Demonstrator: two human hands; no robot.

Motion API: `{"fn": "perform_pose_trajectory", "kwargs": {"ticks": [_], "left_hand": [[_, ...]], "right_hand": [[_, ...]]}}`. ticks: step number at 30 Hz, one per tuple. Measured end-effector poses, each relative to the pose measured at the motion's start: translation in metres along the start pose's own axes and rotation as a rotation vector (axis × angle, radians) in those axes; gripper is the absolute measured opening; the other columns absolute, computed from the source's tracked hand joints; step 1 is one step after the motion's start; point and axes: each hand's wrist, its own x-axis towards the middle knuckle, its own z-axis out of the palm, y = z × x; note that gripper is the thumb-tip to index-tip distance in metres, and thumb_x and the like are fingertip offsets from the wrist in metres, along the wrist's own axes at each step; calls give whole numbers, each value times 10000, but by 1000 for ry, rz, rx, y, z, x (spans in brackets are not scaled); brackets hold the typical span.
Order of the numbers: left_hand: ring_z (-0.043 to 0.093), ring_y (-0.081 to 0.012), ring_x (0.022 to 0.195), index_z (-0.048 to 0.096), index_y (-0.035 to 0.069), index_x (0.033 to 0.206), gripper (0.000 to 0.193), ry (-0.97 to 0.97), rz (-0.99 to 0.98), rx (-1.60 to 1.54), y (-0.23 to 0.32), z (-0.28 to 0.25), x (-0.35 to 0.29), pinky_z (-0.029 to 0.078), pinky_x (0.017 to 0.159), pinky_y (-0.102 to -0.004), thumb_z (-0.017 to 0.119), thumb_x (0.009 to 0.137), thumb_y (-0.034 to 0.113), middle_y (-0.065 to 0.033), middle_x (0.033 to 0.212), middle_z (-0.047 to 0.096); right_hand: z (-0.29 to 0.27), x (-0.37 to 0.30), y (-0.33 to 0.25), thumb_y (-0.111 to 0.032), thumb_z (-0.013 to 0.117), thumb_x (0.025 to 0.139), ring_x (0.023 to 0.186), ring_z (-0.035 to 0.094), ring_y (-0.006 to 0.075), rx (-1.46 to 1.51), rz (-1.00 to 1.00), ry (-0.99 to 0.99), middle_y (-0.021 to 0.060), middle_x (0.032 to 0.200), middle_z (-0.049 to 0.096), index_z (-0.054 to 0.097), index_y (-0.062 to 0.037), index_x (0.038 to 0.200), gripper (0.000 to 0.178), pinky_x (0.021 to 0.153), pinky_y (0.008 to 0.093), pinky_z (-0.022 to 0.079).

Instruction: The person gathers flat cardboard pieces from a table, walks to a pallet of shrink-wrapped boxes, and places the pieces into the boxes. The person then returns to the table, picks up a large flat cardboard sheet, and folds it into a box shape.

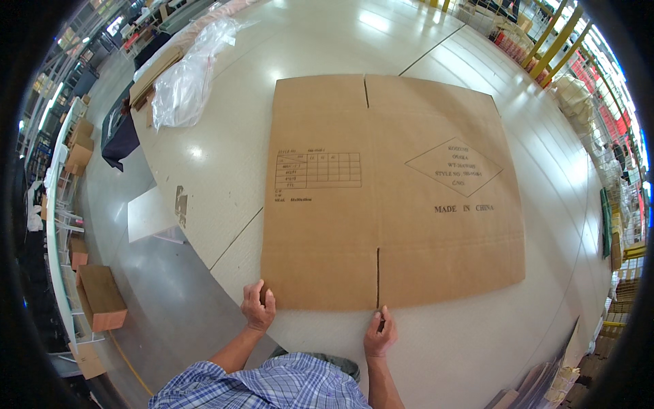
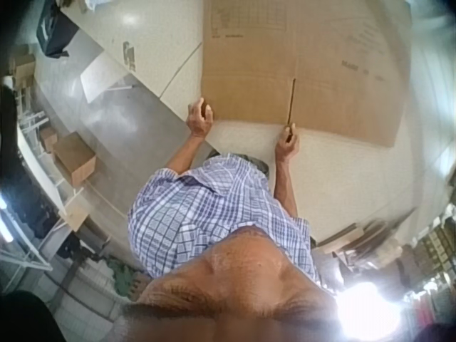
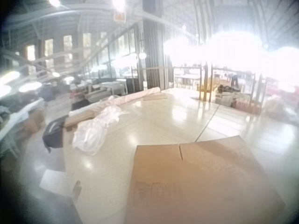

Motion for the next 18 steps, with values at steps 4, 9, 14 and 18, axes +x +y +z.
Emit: {"fn": "perform_pose_trajectory", "kwargs": {"ticks": [4, 9, 14, 18], "left_hand": [[612, -346, 819, 585, 40, 1131, 333, -22, 16, -11, -1, 0, -1, 531, 647, -440, 630, 838, 191, -154, 932, 620], [593, -351, 838, 573, 38, 1129, 336, -39, -19, -38, 5, -4, -2, 515, 647, -458, 612, 833, 191, -151, 921, 597], [584, -351, 845, 560, 31, 1126, 354, -27, 10, 15, 4, -4, -3, 510, 628, -457, 602, 815, 193, -153, 916, 590], [584, -356, 839, 555, 23, 1105, 346, 6, 66, -6, -2, -1, -5, 508, 634, -468, 598, 813, 203, -157, 914, 587]], "right_hand": [[-2, -1, 2, -89, 644, 877, 650, 621, 238, -42, -52, 5, 122, 781, 652, 656, -16, 1079, 214, 593, 344, 502], [-1, 1, 2, -109, 670, 853, 587, 603, 235, -74, -125, 63, 89, 700, 633, 666, -43, 1055, 213, 541, 349, 482], [2, -1, 4, -118, 681, 835, 589, 609, 224, -51, -108, 109, 75, 718, 647, 675, -61, 997, 172, 551, 340, 491], [3, 0, 4, -122, 698, 810, 560, 603, 200, -73, -166, 169, 54, 728, 660, 670, -72, 989, 188, 534, 333, 488]]}}
